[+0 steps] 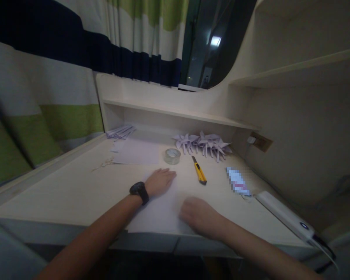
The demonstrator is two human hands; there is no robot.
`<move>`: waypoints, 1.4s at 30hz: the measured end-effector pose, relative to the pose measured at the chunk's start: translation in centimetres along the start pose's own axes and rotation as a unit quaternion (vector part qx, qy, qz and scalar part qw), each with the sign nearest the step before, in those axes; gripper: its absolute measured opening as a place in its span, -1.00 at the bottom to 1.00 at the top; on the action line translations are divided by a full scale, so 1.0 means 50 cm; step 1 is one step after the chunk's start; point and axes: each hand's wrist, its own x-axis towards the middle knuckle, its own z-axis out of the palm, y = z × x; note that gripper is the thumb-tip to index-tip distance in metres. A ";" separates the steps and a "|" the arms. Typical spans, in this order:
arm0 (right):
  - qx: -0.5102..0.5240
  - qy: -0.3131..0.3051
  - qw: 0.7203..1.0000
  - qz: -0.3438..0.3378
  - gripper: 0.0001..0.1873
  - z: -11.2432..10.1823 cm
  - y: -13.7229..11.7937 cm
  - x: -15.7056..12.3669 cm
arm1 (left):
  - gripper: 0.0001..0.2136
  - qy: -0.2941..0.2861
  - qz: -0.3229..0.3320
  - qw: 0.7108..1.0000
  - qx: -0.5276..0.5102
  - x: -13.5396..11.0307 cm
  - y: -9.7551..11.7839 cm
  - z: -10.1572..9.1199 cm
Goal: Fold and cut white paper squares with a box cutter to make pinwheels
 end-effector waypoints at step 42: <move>0.625 0.192 0.529 0.541 -0.67 0.026 0.092 0.152 | -0.67 0.050 -0.122 0.989 0.070 0.000 0.018 -0.032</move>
